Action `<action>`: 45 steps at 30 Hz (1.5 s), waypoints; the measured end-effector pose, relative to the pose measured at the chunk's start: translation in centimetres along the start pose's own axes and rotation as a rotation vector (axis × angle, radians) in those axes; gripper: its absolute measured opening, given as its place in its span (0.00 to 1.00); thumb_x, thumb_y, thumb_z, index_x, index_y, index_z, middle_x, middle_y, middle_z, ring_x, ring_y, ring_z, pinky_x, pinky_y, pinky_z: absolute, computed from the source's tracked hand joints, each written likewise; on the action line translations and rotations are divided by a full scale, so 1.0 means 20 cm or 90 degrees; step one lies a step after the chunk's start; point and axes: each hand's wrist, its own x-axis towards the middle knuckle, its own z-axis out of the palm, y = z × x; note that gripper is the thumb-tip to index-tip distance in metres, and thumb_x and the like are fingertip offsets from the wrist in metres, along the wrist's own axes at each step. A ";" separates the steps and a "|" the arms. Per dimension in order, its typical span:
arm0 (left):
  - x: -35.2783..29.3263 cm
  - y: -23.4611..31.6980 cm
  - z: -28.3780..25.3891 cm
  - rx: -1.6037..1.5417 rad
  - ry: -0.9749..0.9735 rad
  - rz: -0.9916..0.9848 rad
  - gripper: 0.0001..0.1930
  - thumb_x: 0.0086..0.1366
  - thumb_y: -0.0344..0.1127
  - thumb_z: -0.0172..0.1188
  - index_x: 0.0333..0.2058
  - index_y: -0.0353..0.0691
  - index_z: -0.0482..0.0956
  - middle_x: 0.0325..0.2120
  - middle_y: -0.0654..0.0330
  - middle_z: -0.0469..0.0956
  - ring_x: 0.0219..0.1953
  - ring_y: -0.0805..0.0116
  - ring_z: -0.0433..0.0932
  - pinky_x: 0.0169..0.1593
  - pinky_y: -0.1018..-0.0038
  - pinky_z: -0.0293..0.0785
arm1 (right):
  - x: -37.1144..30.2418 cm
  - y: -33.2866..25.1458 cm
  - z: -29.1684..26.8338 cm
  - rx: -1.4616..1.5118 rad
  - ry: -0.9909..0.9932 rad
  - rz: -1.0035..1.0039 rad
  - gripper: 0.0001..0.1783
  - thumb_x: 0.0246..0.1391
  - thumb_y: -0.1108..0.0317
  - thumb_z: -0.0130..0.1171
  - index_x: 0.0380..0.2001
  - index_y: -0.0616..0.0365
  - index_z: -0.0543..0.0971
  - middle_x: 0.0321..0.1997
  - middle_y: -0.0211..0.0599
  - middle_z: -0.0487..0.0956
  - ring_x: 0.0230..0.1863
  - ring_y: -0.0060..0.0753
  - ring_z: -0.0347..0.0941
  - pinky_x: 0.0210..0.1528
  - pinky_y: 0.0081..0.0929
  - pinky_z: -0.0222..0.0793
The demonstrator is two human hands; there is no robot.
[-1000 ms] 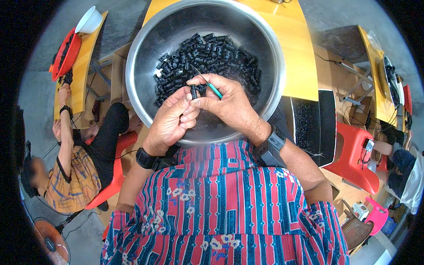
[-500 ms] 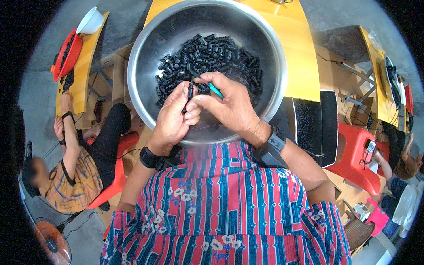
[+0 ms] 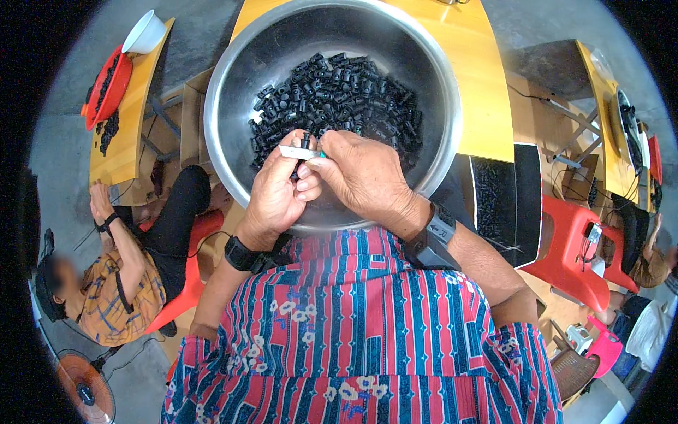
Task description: Trim and sort small black plastic manufacturing parts using a small handheld blade.
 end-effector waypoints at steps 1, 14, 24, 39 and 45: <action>0.00 0.00 0.00 0.001 -0.001 -0.003 0.08 0.72 0.41 0.44 0.35 0.45 0.65 0.22 0.70 0.60 0.21 0.82 0.57 0.23 0.86 0.54 | 0.00 0.00 0.00 -0.005 0.000 0.000 0.12 0.58 0.59 0.53 0.31 0.57 0.70 0.27 0.44 0.73 0.30 0.52 0.73 0.31 0.42 0.66; 0.00 -0.02 -0.01 -0.043 -0.009 -0.019 0.08 0.72 0.40 0.43 0.43 0.45 0.67 0.24 0.68 0.62 0.22 0.79 0.58 0.24 0.84 0.56 | 0.01 0.01 0.01 0.003 0.008 0.006 0.13 0.60 0.59 0.51 0.29 0.57 0.69 0.26 0.44 0.72 0.29 0.51 0.72 0.30 0.42 0.66; 0.00 -0.03 -0.02 -0.020 -0.003 -0.010 0.08 0.72 0.41 0.44 0.45 0.47 0.66 0.24 0.68 0.62 0.22 0.80 0.59 0.25 0.84 0.56 | 0.01 0.00 0.01 -0.018 -0.006 0.017 0.12 0.60 0.60 0.50 0.29 0.57 0.68 0.25 0.44 0.73 0.29 0.51 0.73 0.29 0.42 0.66; -0.01 -0.02 0.00 -0.036 -0.012 -0.002 0.07 0.72 0.41 0.43 0.38 0.47 0.66 0.23 0.69 0.61 0.22 0.81 0.59 0.24 0.86 0.55 | 0.02 -0.01 0.00 -0.016 -0.021 -0.014 0.12 0.59 0.59 0.52 0.29 0.57 0.69 0.26 0.44 0.73 0.30 0.51 0.73 0.31 0.41 0.67; 0.00 -0.02 0.01 0.000 -0.004 -0.008 0.07 0.72 0.41 0.43 0.41 0.46 0.65 0.23 0.69 0.61 0.22 0.82 0.59 0.24 0.87 0.55 | 0.02 -0.01 0.00 -0.013 -0.020 -0.003 0.13 0.59 0.59 0.51 0.29 0.57 0.69 0.25 0.44 0.72 0.29 0.52 0.72 0.31 0.42 0.66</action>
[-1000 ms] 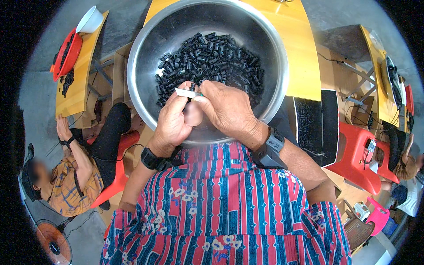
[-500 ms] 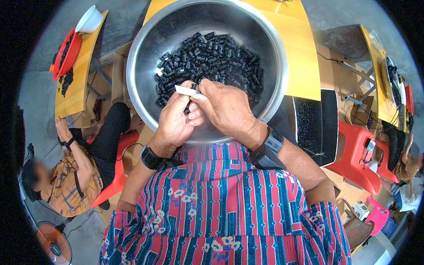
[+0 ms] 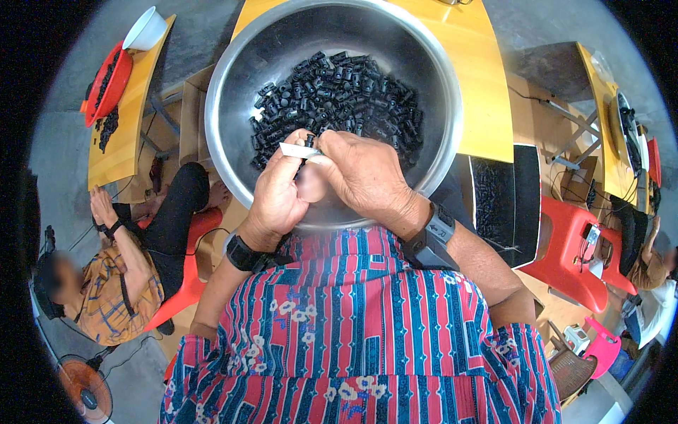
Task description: Trim and sort small black plastic manufacturing parts using a small handheld blade.
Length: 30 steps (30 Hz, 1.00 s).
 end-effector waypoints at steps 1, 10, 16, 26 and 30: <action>0.00 0.00 0.00 0.003 -0.003 0.004 0.07 0.72 0.41 0.43 0.41 0.46 0.65 0.24 0.69 0.61 0.22 0.82 0.59 0.24 0.87 0.55 | 0.00 0.00 0.00 -0.004 -0.005 0.012 0.13 0.60 0.59 0.51 0.29 0.57 0.69 0.25 0.44 0.72 0.29 0.52 0.72 0.30 0.42 0.66; 0.00 -0.01 -0.02 -0.017 0.001 0.006 0.07 0.73 0.41 0.42 0.42 0.47 0.65 0.24 0.68 0.62 0.22 0.81 0.59 0.24 0.86 0.56 | 0.01 0.02 0.00 -0.004 -0.013 -0.001 0.13 0.61 0.59 0.49 0.29 0.56 0.69 0.25 0.44 0.72 0.29 0.51 0.73 0.30 0.42 0.66; 0.00 0.00 0.00 -0.034 0.022 -0.011 0.07 0.72 0.41 0.42 0.42 0.47 0.66 0.24 0.67 0.62 0.22 0.80 0.60 0.24 0.84 0.57 | 0.02 0.01 -0.01 0.000 -0.017 0.005 0.13 0.61 0.58 0.49 0.29 0.56 0.69 0.25 0.44 0.73 0.29 0.51 0.73 0.30 0.41 0.67; 0.01 0.01 -0.01 -0.013 0.012 -0.012 0.07 0.72 0.38 0.40 0.41 0.46 0.66 0.24 0.67 0.63 0.22 0.79 0.60 0.24 0.84 0.57 | 0.02 0.01 0.00 0.003 -0.015 0.018 0.14 0.61 0.57 0.49 0.28 0.56 0.69 0.24 0.44 0.72 0.28 0.51 0.73 0.29 0.42 0.67; 0.00 0.01 0.01 -0.005 0.021 -0.015 0.07 0.72 0.38 0.40 0.41 0.46 0.66 0.24 0.67 0.63 0.22 0.80 0.60 0.24 0.85 0.57 | 0.01 0.02 0.00 0.007 -0.004 0.031 0.15 0.62 0.57 0.48 0.28 0.56 0.69 0.24 0.44 0.73 0.29 0.51 0.73 0.29 0.42 0.67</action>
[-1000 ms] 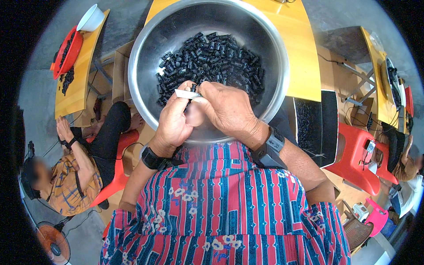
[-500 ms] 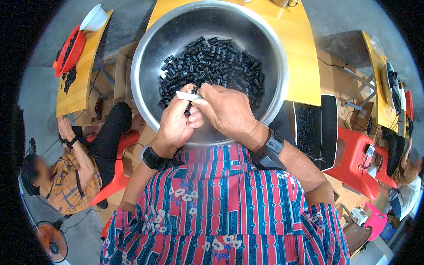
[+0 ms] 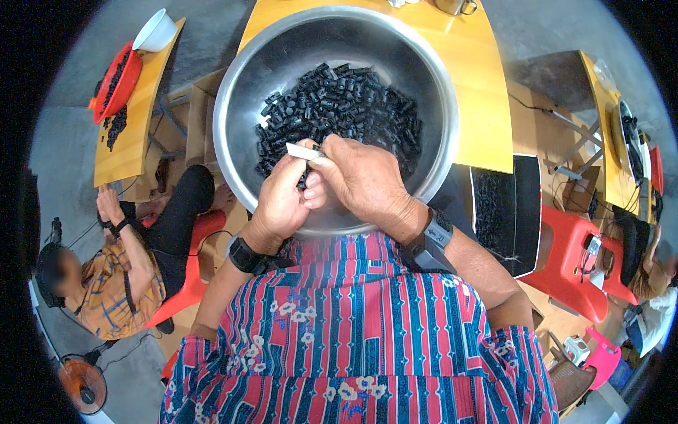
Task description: Trim and sort small black plastic manufacturing parts using a small handheld blade.
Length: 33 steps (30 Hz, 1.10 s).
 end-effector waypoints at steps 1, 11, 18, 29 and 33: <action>0.00 0.00 0.02 0.027 0.019 -0.004 0.07 0.72 0.41 0.42 0.37 0.47 0.65 0.23 0.68 0.62 0.21 0.81 0.60 0.23 0.85 0.56 | 0.00 0.01 0.00 0.009 0.007 0.008 0.15 0.62 0.57 0.48 0.28 0.56 0.69 0.24 0.44 0.73 0.29 0.51 0.73 0.30 0.42 0.67; 0.01 0.00 0.03 0.023 0.051 -0.003 0.07 0.72 0.41 0.42 0.38 0.47 0.66 0.22 0.69 0.61 0.21 0.82 0.59 0.24 0.86 0.56 | -0.01 0.00 -0.02 -0.016 -0.006 -0.027 0.13 0.61 0.59 0.49 0.29 0.57 0.70 0.25 0.45 0.73 0.29 0.51 0.73 0.30 0.42 0.67; 0.01 -0.01 0.02 0.009 0.027 -0.004 0.06 0.71 0.39 0.41 0.36 0.47 0.66 0.22 0.69 0.62 0.21 0.82 0.59 0.24 0.86 0.56 | -0.02 0.01 0.00 -0.010 0.003 -0.026 0.13 0.61 0.58 0.48 0.29 0.57 0.70 0.25 0.45 0.73 0.29 0.52 0.73 0.30 0.42 0.67; -0.01 -0.02 -0.02 0.041 -0.023 -0.014 0.08 0.73 0.42 0.42 0.39 0.46 0.67 0.24 0.68 0.62 0.22 0.80 0.59 0.24 0.85 0.56 | -0.03 -0.01 0.00 -0.008 0.004 0.012 0.14 0.61 0.59 0.49 0.29 0.57 0.69 0.24 0.46 0.73 0.29 0.53 0.73 0.29 0.44 0.66; -0.02 -0.01 -0.01 0.017 -0.013 -0.009 0.09 0.73 0.43 0.41 0.40 0.46 0.67 0.24 0.68 0.62 0.22 0.80 0.59 0.24 0.85 0.56 | -0.03 0.02 0.00 0.107 0.050 -0.007 0.14 0.62 0.60 0.49 0.27 0.59 0.69 0.23 0.45 0.71 0.26 0.49 0.70 0.29 0.37 0.66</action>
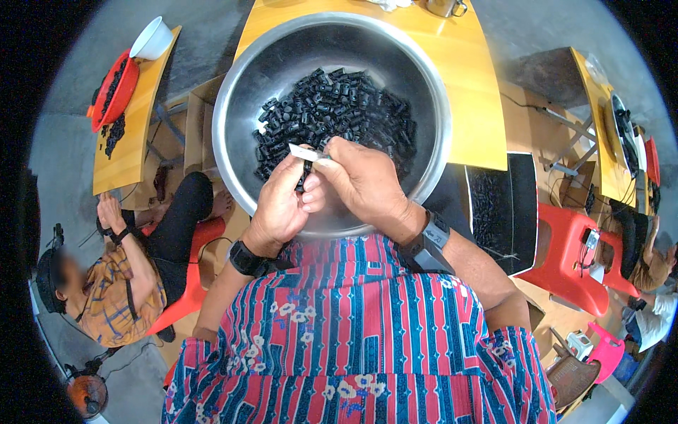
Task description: Trim and sort small black plastic manufacturing parts using a small handheld blade.
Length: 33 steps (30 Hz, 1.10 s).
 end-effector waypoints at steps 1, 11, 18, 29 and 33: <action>0.01 0.00 -0.01 0.007 -0.011 0.016 0.10 0.73 0.43 0.41 0.40 0.46 0.67 0.24 0.68 0.62 0.22 0.80 0.59 0.24 0.85 0.56 | 0.00 0.00 -0.01 0.075 0.010 0.008 0.14 0.62 0.62 0.49 0.26 0.60 0.70 0.23 0.45 0.69 0.25 0.47 0.69 0.29 0.34 0.66; 0.01 -0.01 0.01 0.052 0.043 0.039 0.12 0.73 0.47 0.42 0.36 0.46 0.66 0.22 0.70 0.60 0.20 0.83 0.57 0.22 0.86 0.55 | 0.01 0.04 0.05 0.209 0.056 0.063 0.17 0.49 0.72 0.65 0.44 0.62 0.78 0.40 0.42 0.80 0.41 0.27 0.77 0.42 0.24 0.72; -0.01 -0.02 0.03 -0.018 0.095 0.052 0.12 0.73 0.46 0.42 0.39 0.46 0.68 0.24 0.69 0.61 0.23 0.82 0.57 0.24 0.86 0.56 | 0.02 0.00 0.04 0.003 0.070 -0.042 0.18 0.46 0.70 0.64 0.44 0.52 0.80 0.29 0.41 0.78 0.31 0.42 0.78 0.33 0.30 0.72; 0.01 -0.07 0.01 -0.144 0.077 0.004 0.09 0.72 0.42 0.45 0.37 0.46 0.69 0.25 0.69 0.63 0.24 0.80 0.60 0.25 0.84 0.59 | 0.00 -0.02 0.02 -0.140 0.074 -0.109 0.18 0.37 0.71 0.64 0.38 0.49 0.82 0.22 0.34 0.73 0.24 0.39 0.74 0.26 0.32 0.70; 0.03 -0.08 0.02 -0.149 0.112 0.010 0.09 0.72 0.42 0.45 0.33 0.47 0.67 0.25 0.68 0.63 0.25 0.79 0.61 0.26 0.82 0.58 | 0.01 -0.03 0.02 -0.110 0.097 -0.124 0.16 0.36 0.72 0.64 0.35 0.51 0.82 0.22 0.33 0.73 0.24 0.38 0.74 0.26 0.32 0.70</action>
